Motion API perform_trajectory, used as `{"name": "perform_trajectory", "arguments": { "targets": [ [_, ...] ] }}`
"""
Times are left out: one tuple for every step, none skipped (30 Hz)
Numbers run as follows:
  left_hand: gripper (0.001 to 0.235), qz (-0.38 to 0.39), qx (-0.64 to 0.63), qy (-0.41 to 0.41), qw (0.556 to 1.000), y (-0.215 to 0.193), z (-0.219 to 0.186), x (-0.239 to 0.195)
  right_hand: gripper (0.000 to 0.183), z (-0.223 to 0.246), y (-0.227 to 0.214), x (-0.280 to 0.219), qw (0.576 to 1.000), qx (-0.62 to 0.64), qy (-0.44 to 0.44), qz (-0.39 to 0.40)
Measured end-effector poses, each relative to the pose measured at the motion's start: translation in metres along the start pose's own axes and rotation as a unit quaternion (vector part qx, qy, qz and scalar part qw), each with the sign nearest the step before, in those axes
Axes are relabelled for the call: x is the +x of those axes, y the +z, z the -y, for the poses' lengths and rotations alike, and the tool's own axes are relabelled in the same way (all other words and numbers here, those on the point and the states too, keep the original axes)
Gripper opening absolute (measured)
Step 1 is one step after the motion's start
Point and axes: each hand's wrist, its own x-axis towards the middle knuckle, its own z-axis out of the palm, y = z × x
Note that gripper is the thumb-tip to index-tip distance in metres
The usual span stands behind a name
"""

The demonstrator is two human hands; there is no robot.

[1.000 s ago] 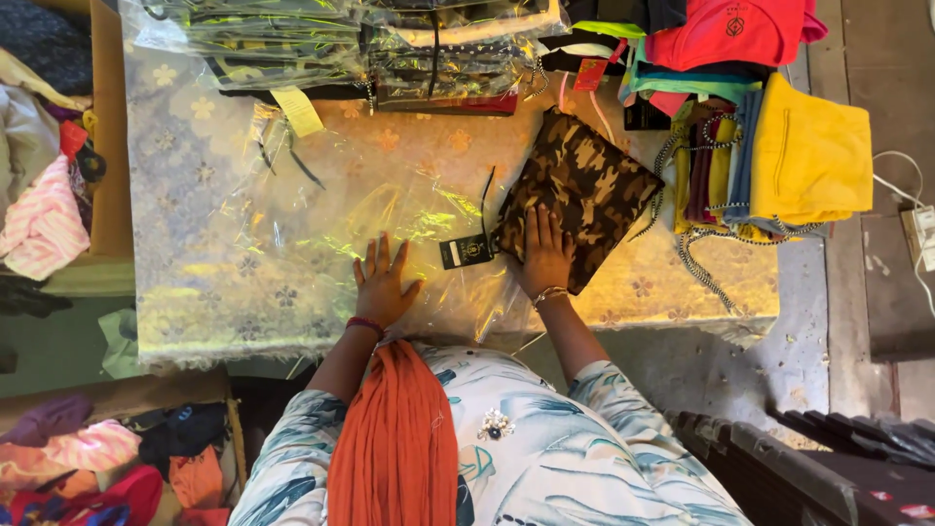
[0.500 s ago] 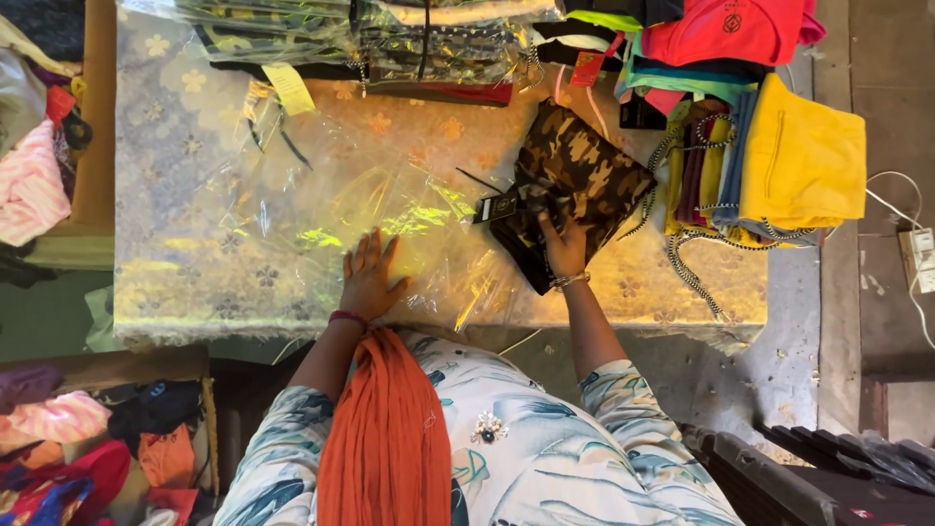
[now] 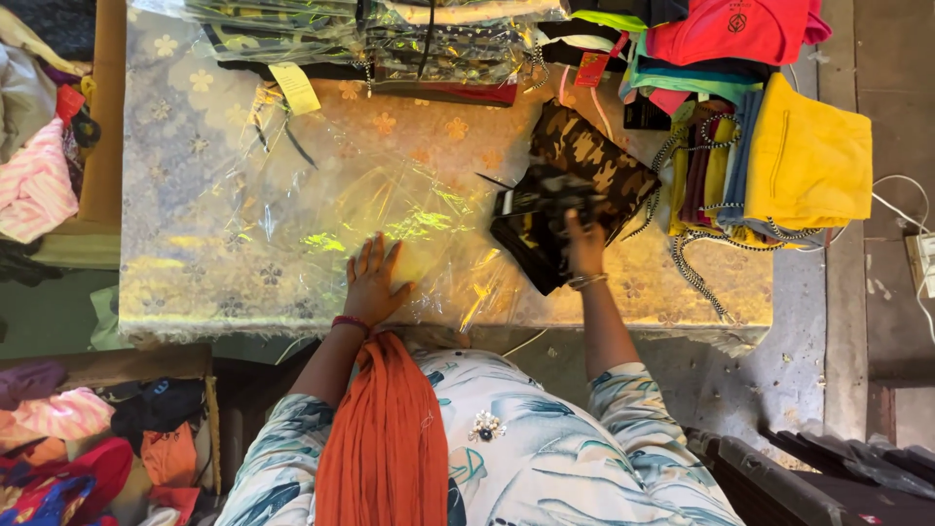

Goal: The person folds a camouflage-patterned garment and places it into a clear plastic bag on a table. They smooth the garment inside the bag and seal it, then place the packaged item on a stack of similar items. The person repeats this process with another garment.

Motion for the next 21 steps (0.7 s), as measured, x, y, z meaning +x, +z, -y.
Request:
{"name": "perform_trajectory", "arguments": {
  "targets": [
    [0.09, 0.001, 0.0, 0.003, 1.0, 0.0, 0.001, 0.001, 0.052, 0.003, -0.011, 0.0, 1.0, 0.001, 0.001, -0.003],
    [0.089, -0.001, -0.004, 0.005, 1.0, 0.0, 0.002, 0.0, 0.05, 0.006, -0.021, 0.0, 0.984, 0.181, 0.008, 0.004],
    [0.089, -0.003, -0.009, 0.006, 1.0, 0.001, 0.004, 0.0, 0.049, 0.009, -0.032, -0.001, 0.936, 0.353, 0.015, 0.009],
    [0.089, -0.003, -0.01, 0.007, 1.0, 0.001, 0.005, 0.001, 0.049, 0.008, -0.042, 0.003, 0.936, 0.353, 0.013, 0.008],
    [0.087, -0.014, -0.023, 0.012, 1.0, 0.001, 0.006, 0.003, 0.051, 0.007, -0.052, 0.006, 0.902, 0.426, 0.059, 0.029],
    [0.086, -0.025, -0.036, 0.014, 0.999, 0.001, 0.008, 0.004, 0.055, 0.007, -0.061, 0.01, 0.861, 0.495, 0.104, 0.051],
    [0.086, -0.026, -0.037, 0.013, 0.999, -0.006, 0.004, 0.005, 0.055, 0.02, -0.074, 0.006, 0.862, 0.494, 0.103, 0.052],
    [0.082, -0.041, -0.055, 0.005, 0.998, -0.012, 0.0, 0.006, 0.052, 0.032, -0.087, 0.001, 0.853, 0.516, 0.045, 0.06],
    [0.079, -0.056, -0.073, -0.004, 0.996, -0.019, -0.004, 0.006, 0.05, 0.044, -0.101, -0.003, 0.841, 0.536, -0.013, 0.069],
    [0.079, -0.056, -0.075, -0.004, 0.996, -0.02, -0.006, 0.008, 0.05, 0.06, -0.112, -0.01, 0.842, 0.535, -0.013, 0.069],
    [0.073, -0.09, -0.092, -0.009, 0.992, -0.021, -0.007, 0.01, 0.048, 0.075, -0.122, -0.017, 0.844, 0.532, -0.025, 0.069],
    [0.068, -0.125, -0.107, -0.015, 0.986, -0.023, -0.008, 0.011, 0.046, 0.092, -0.132, -0.023, 0.845, 0.529, -0.036, 0.07],
    [0.068, -0.125, -0.108, -0.016, 0.986, -0.026, -0.013, 0.013, 0.046, 0.108, -0.131, -0.031, 0.846, 0.528, -0.036, 0.071],
    [0.064, -0.142, -0.161, -0.034, 0.976, -0.028, -0.018, 0.013, 0.046, 0.124, -0.13, -0.039, 0.851, 0.52, -0.029, 0.075],
    [0.061, -0.158, -0.213, -0.052, 0.963, -0.031, -0.022, 0.014, 0.046, 0.14, -0.128, -0.048, 0.855, 0.512, -0.022, 0.079],
    [0.061, -0.16, -0.213, -0.054, 0.962, -0.01, -0.016, 0.016, 0.046, 0.145, -0.113, -0.053, 0.856, 0.51, -0.023, 0.082],
    [0.056, -0.122, -0.297, -0.065, 0.945, 0.011, -0.01, 0.018, 0.043, 0.149, -0.097, -0.058, 0.853, 0.51, -0.022, 0.109],
    [0.052, -0.083, -0.378, -0.075, 0.919, 0.031, -0.004, 0.02, 0.041, 0.154, -0.082, -0.062, 0.85, 0.509, -0.022, 0.136],
    [0.052, -0.087, -0.378, -0.077, 0.918, 0.021, -0.014, 0.02, 0.041, 0.173, -0.061, -0.076, 0.85, 0.507, -0.022, 0.14],
    [0.052, -0.001, -0.477, -0.089, 0.874, 0.011, -0.024, 0.02, 0.042, 0.191, -0.04, -0.09, 0.84, 0.522, 0.0, 0.15],
    [0.053, 0.085, -0.567, -0.1, 0.813, 0.0, -0.035, 0.02, 0.044, 0.209, -0.019, -0.105, 0.829, 0.536, 0.022, 0.16]
  ]
}}
